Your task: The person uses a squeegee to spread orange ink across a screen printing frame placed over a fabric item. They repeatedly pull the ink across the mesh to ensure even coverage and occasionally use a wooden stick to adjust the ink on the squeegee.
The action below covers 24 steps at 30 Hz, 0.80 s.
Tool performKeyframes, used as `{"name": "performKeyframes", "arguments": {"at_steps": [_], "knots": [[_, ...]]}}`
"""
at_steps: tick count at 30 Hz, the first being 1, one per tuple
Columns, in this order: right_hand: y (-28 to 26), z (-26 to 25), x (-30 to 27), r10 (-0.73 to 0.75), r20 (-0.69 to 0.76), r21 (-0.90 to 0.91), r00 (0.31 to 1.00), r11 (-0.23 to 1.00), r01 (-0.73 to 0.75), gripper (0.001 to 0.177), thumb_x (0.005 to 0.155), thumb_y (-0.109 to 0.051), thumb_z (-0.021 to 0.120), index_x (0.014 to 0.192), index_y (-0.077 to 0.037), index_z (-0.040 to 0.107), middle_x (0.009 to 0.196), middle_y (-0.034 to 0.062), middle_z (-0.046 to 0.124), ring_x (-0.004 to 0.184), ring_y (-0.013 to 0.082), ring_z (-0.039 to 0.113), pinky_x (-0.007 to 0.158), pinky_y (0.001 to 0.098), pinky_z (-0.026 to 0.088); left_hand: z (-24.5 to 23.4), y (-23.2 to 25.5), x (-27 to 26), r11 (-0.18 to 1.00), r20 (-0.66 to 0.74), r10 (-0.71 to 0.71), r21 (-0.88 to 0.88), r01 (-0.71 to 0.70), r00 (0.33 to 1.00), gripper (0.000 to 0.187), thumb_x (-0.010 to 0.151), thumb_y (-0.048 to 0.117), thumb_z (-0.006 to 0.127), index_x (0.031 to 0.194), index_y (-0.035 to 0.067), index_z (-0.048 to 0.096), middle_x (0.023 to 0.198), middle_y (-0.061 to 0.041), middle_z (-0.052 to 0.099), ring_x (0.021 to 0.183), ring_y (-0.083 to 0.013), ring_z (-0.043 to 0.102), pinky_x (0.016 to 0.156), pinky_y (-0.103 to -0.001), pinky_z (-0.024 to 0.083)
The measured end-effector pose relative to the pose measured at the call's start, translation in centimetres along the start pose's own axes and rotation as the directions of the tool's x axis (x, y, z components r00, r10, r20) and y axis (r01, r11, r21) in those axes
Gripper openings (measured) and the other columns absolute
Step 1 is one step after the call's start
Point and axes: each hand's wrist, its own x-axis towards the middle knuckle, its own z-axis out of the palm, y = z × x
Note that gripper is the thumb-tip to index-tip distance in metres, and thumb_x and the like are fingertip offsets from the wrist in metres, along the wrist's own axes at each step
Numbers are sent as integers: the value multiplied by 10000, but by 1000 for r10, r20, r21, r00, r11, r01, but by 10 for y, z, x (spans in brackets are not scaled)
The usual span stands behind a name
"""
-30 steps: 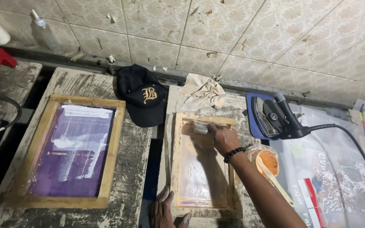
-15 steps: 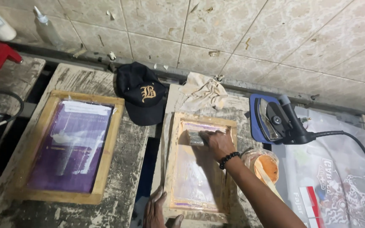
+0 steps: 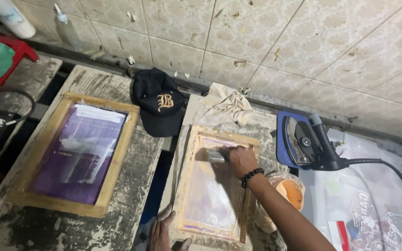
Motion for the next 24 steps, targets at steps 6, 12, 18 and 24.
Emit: {"name": "performKeyframes", "arguments": {"at_steps": [6, 12, 18, 24], "knots": [[7, 8, 23, 131, 27, -5, 991, 991, -131, 298, 1052, -155, 493, 1320, -239, 593, 816, 94, 703, 569, 188, 656, 489, 294, 586, -10, 1, 7, 999, 116, 6, -44, -1, 993, 703, 839, 522, 744, 1399, 128, 586, 1512, -97, 577, 1412, -295, 539, 1112, -454, 441], [-5, -2, 4, 126, 235, -158, 964, 983, -90, 193, 1114, -198, 451, 1256, -177, 581, 649, 18, 606, 472, 106, 573, 396, 218, 509, -17, 8, 9, 998, 161, -22, -51, 31, 987, 701, 837, 535, 748, 1379, 122, 583, 1529, -92, 565, 1401, -280, 544, 1091, -460, 455], [7, -3, 29, 129, 5, -40, 992, 991, -129, 292, 1083, -207, 467, 1315, -209, 644, 601, 26, 611, 453, 128, 547, 414, 245, 507, -25, 16, 14, 995, 227, -69, -53, 83, 972, 711, 830, 462, 790, 1403, 112, 559, 1554, -77, 534, 1418, -275, 507, 1108, -457, 428], [-15, 6, 17, 84, 103, -186, 991, 980, -64, 239, 1076, -330, 490, 1246, -258, 643, 654, 9, 598, 501, 124, 572, 429, 258, 521, -27, 17, 14, 978, 294, -167, -73, 197, 941, 735, 834, 524, 752, 1432, 161, 529, 1582, -38, 492, 1428, -268, 481, 1101, -491, 427]]}}
